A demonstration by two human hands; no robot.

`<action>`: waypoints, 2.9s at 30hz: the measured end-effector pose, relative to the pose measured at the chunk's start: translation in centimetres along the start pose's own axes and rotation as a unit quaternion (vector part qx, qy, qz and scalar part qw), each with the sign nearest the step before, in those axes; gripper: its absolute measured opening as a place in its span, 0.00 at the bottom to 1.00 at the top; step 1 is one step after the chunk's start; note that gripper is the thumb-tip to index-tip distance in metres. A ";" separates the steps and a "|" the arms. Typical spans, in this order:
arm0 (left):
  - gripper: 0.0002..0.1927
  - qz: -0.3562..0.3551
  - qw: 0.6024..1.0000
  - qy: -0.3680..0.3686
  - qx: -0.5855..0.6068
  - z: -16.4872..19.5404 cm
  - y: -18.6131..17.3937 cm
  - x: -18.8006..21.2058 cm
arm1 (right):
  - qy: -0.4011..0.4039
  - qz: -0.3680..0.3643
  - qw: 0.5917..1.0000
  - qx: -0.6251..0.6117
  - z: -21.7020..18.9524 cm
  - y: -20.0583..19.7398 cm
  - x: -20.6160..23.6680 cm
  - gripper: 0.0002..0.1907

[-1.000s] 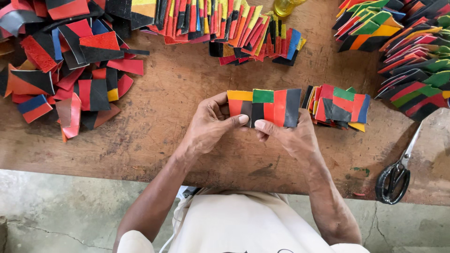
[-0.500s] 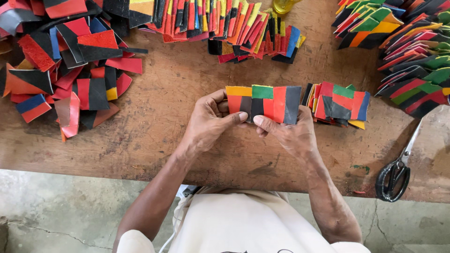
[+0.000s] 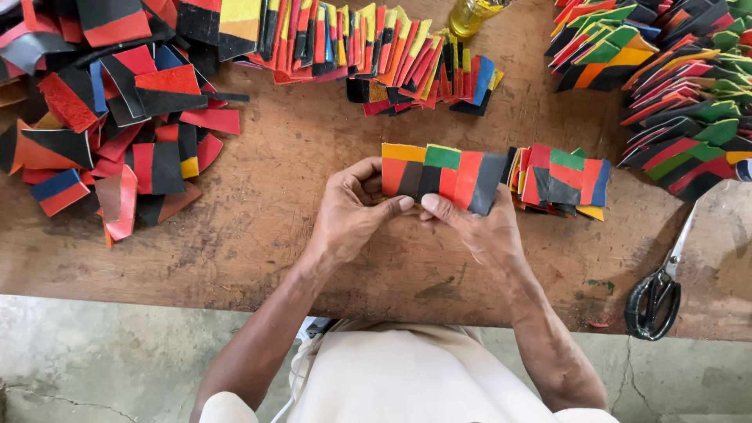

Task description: The person sits at a wooden workbench and assembles small colorful foam pieces into patchwork panels, aligning pieces edge to edge by hand and stacking the finished panels with other completed stacks on the table. Loose foam pieces are picked one at a time from piles around the work area.

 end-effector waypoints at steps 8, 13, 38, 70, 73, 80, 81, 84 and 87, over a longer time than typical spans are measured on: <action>0.17 0.023 0.999 0.002 -0.032 -0.8 -0.5 0.2 | -0.028 0.022 0.999 0.012 0.5 0.8 0.9 0.13; 0.15 0.029 0.995 0.025 -0.091 -0.3 0.0 0.9 | -0.007 0.052 0.999 -0.014 1.4 0.9 0.9 0.11; 0.12 -0.013 0.984 0.034 -0.172 1.0 2.9 1.2 | -0.037 0.043 0.996 0.066 -1.6 -0.9 3.0 0.10; 0.21 -0.050 0.977 -0.009 -0.209 -1.7 12.5 -1.8 | -0.173 0.298 0.922 0.175 -8.4 -21.6 9.0 0.26; 0.24 -0.069 0.929 0.066 -0.358 -1.2 14.7 -2.0 | -0.160 0.326 0.877 0.315 -7.6 -22.3 7.9 0.32; 0.33 -0.150 0.848 0.206 -0.465 -1.6 21.0 -2.9 | -0.097 0.305 0.884 0.340 -4.4 -24.3 7.8 0.35; 0.35 -0.153 0.831 0.234 -0.481 -1.7 21.8 -3.0 | -0.107 0.294 0.882 0.353 -4.3 -24.2 8.0 0.36; 0.34 -0.177 0.781 0.306 -0.514 -2.2 23.4 -4.3 | -0.124 0.274 0.872 0.386 -4.0 -23.7 8.4 0.39; 0.22 -0.239 0.749 0.262 -0.560 -4.4 23.5 -6.4 | -0.135 0.291 0.859 0.399 -3.6 -23.6 8.7 0.39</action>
Point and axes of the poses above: each hand's wrist, its own x-axis away from the middle knuckle, its own y-axis out of the palm, z = x × y, the point moved 9 cm from there along -x, towards the middle knuckle, and after that the axes turned 5 degrees about y, right-handed, at the moved point
